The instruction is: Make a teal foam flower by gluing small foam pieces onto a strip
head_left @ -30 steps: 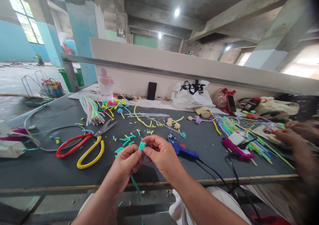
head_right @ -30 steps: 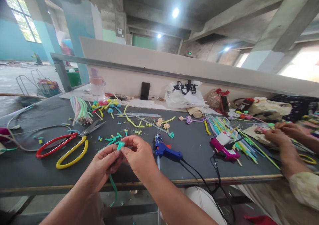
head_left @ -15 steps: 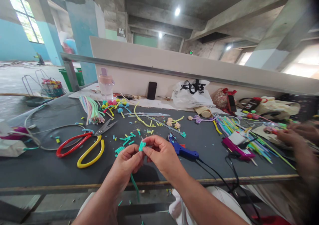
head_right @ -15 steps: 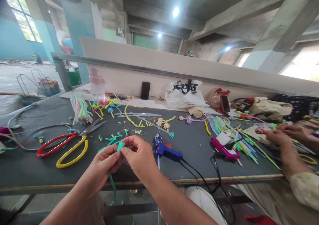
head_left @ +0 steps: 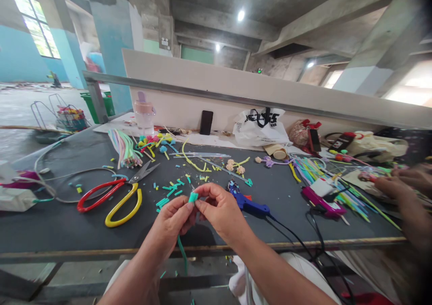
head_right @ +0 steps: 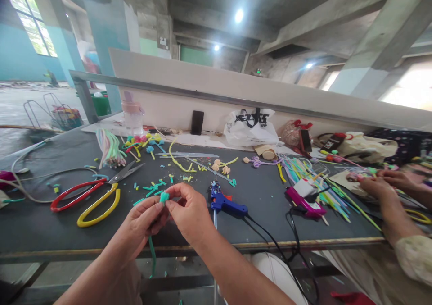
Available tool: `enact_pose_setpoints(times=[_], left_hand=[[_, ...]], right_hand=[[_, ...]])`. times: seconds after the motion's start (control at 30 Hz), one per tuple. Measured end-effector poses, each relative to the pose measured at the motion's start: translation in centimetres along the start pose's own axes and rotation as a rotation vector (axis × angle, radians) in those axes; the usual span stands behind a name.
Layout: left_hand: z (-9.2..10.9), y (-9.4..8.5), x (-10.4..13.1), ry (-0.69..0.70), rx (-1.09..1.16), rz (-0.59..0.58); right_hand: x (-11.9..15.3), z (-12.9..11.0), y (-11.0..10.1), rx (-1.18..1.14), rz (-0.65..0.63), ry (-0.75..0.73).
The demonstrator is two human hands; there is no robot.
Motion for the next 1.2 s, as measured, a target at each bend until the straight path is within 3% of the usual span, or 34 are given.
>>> enact_pose_setpoints(times=[0.4, 0.63, 1.2], left_hand=[[0.24, 0.33, -0.08, -0.038, -0.043, 0.004], [-0.08, 0.27, -0.25, -0.063, -0.098, 0.039], [0.43, 0.48, 0.02, -0.049, -0.014, -0.004]], right_hand=[[-0.01, -0.11, -0.47, 0.117, -0.050, 0.001], [0.10, -0.40, -0.75, 0.289, 0.007, -0.036], [-0.01, -0.16, -0.79, 0.136, -0.009, -0.013]])
Point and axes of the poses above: each hand's wrist, its own x-axis away from the middle knuckle, its own y-axis out of the palm, z = x × y, the point moved 5 cm from there along -x, towards the middle knuckle, and after that the axes turned 9 degrees about -z, right-handed, at the moved point
